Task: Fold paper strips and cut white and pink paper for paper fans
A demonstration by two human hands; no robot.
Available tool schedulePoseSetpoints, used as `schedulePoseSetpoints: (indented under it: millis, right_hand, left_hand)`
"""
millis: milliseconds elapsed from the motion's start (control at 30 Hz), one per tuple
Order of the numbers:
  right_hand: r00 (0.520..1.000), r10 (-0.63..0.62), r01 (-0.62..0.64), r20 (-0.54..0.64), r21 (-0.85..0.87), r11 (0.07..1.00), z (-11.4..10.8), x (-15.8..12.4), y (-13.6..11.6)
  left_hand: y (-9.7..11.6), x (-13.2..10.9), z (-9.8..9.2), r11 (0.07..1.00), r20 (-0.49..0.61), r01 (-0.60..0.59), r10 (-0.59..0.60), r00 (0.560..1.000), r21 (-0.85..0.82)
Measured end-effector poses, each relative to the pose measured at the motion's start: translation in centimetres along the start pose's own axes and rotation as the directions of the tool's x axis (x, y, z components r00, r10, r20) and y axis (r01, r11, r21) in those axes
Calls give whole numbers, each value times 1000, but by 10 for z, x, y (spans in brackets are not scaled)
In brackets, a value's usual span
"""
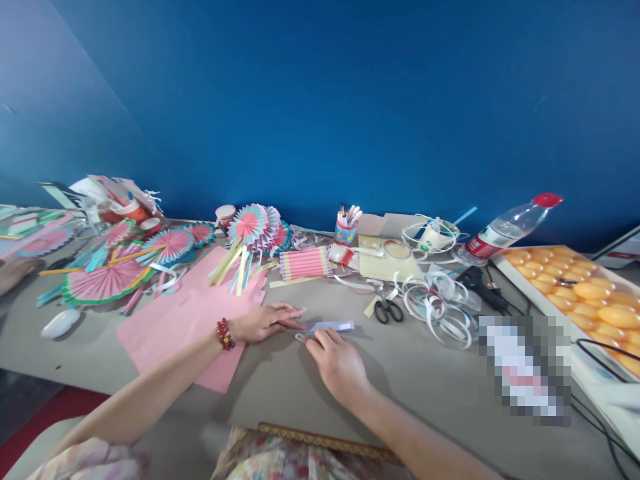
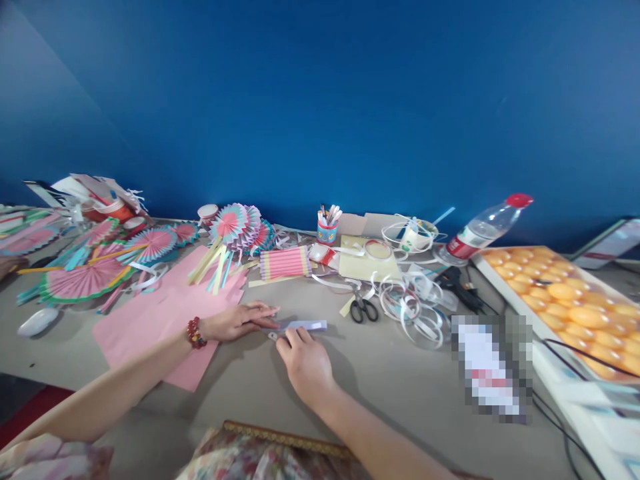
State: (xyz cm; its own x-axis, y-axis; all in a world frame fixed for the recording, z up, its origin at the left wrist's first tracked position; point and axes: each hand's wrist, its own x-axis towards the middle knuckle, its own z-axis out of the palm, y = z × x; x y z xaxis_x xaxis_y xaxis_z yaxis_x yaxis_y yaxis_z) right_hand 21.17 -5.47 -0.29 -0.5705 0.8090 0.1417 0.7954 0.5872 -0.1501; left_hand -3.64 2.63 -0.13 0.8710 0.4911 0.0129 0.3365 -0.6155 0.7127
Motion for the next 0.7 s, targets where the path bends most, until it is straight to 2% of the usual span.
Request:
schedulePoseSetpoints:
  millis: [233,700]
  right_hand:
    - [1000,-6,6,6,12,1000,4,-1,1]
    - [999,13,-14,37,22,1000,0,-2,-3]
  left_hand:
    - [6,1,0,1000,-55,-21,21,998,11]
    - [3,0,2,997,-35,-19,21,999,76]
